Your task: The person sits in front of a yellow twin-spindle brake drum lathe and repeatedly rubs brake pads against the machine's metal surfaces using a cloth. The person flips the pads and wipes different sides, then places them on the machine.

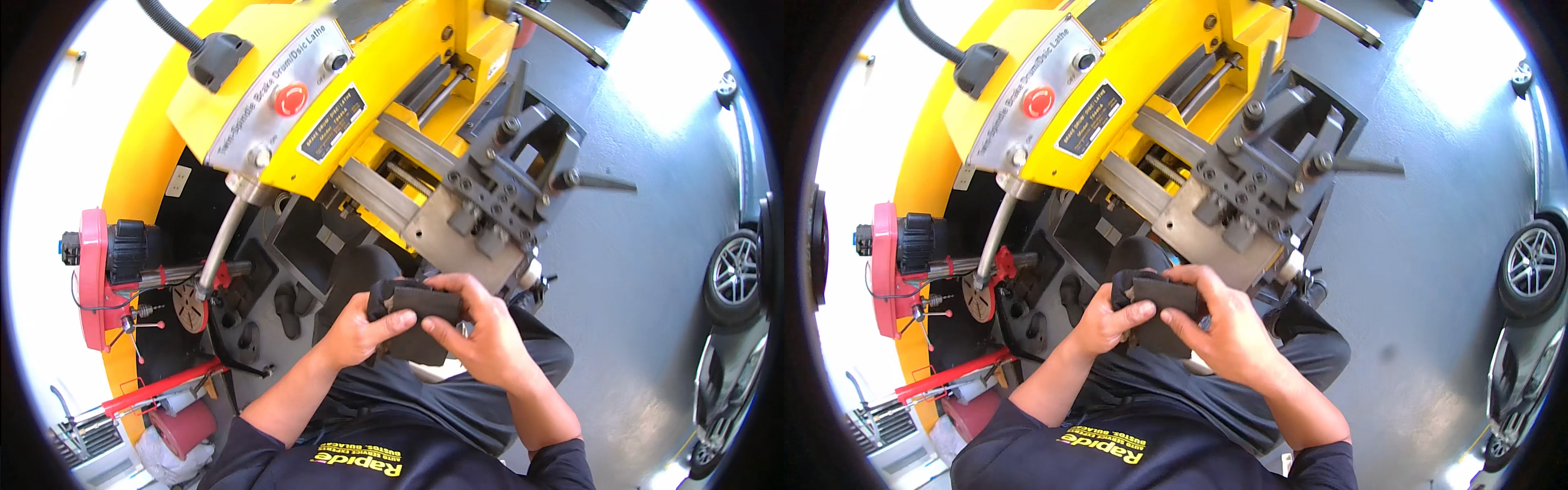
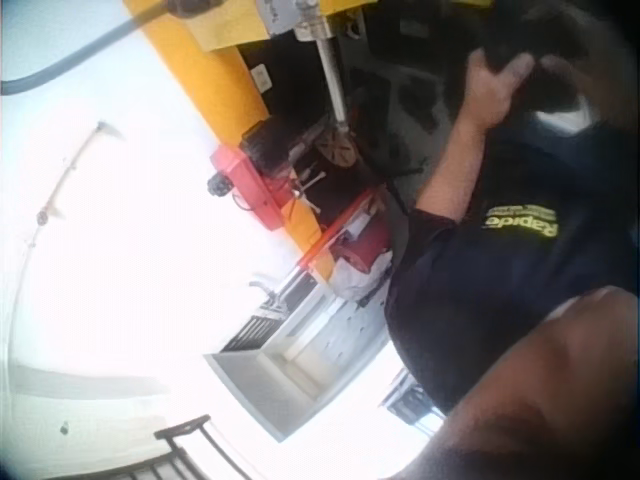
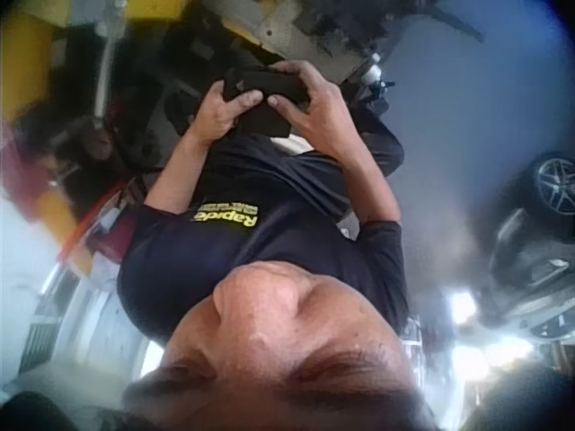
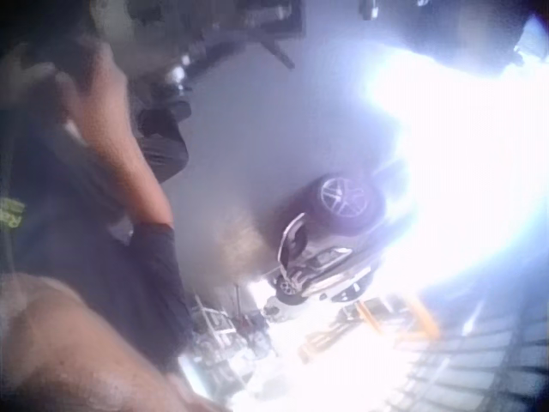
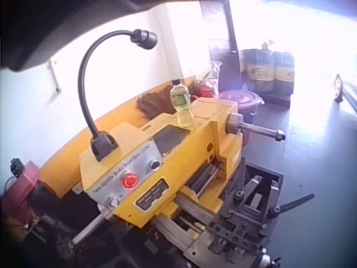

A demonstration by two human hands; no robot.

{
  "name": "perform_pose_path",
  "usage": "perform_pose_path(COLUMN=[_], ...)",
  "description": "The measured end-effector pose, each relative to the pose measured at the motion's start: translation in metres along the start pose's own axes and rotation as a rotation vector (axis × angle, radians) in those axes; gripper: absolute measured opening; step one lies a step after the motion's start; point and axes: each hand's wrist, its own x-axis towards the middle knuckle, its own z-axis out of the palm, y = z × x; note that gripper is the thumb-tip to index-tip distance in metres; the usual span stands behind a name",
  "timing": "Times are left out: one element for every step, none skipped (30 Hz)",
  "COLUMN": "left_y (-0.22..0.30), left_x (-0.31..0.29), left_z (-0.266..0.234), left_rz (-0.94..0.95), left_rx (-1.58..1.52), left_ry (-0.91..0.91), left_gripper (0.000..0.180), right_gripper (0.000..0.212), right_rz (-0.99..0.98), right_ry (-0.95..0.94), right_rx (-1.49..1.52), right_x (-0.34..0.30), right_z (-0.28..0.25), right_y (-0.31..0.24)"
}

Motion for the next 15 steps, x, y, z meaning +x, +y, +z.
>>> perform_pose_path(left_y=[0.01, 0.021, 0.032, 0.04, 0.051, 0.063, 0.077, 0.09, 0.099, 0.105, 0.113, 0.124, 0.132, 0.138, 0.147], left_x=[0.002, 0.003, 0.004, 0.004, 0.004, 0.002, 0.005, 0.007, 0.005, 0.004, 0.001, -0.002, -0.006, -0.01, -0.016], left_z=[-0.002, -0.005, -0.009, -0.006, -0.007, -0.008, -0.006, -0.004, -0.003, -0.001, 0.001, 0.006, 0.006, 0.005, 0.007], left_rz=[-0.072, -0.145, -0.219, -0.223, -0.248, -0.274, -0.298, -0.31, -0.329, -0.342, -0.356, -0.346, -0.333, -0.312, -0.291], left_rx=[-0.04, -0.08, -0.118, -0.135, -0.14, -0.143, -0.151, -0.18, -0.188, -0.192, -0.198, -0.201, -0.187, -0.169, -0.154], left_ry=[0.002, 0.004, 0.005, 0.002, 0.014, 0.026, 0.019, 0.013, 0.037, 0.054, 0.073, 0.095, 0.098, 0.105, 0.112], left_gripper=[0.035, 0.035, 0.036, 0.038, 0.039, 0.04, 0.04, 0.041, 0.041, 0.041, 0.042, 0.042, 0.042, 0.042, 0.043], right_gripper=[0.05, 0.05, 0.05, 0.05, 0.05, 0.049, 0.049, 0.048, 0.048, 0.047, 0.047, 0.046, 0.046, 0.041, 0.04], right_rz=[0.034, 0.072, 0.11, 0.163, 0.216, 0.269, 0.296, 0.322, 0.35, 0.355, 0.349, 0.34, 0.333, 0.409, 0.432], right_ry=[-0.043, -0.071, -0.099, -0.126, -0.153, -0.179, -0.159, -0.142, -0.126, -0.103, -0.086, -0.078, -0.07, -0.087, -0.059], right_rx=[-0.034, -0.018, -0.001, 0.009, 0.021, 0.035, 0.026, 0.023, 0.021, 0.024, 0.019, 0.009, -0.002, -0.026, -0.012], right_x=[0.01, 0.018, 0.027, 0.034, 0.042, 0.049, 0.054, 0.058, 0.061, 0.063, 0.064, 0.064, 0.063, 0.065, 0.062], right_z=[-0.005, -0.011, -0.016, -0.023, -0.029, -0.034, -0.039, -0.042, -0.043, -0.043, -0.041, -0.04, -0.04, -0.043, -0.044], right_y=[-0.01, -0.019, -0.028, -0.04, -0.053, -0.066, -0.079, -0.085, -0.093, -0.103, -0.112, -0.122, -0.137, -0.154, -0.171])
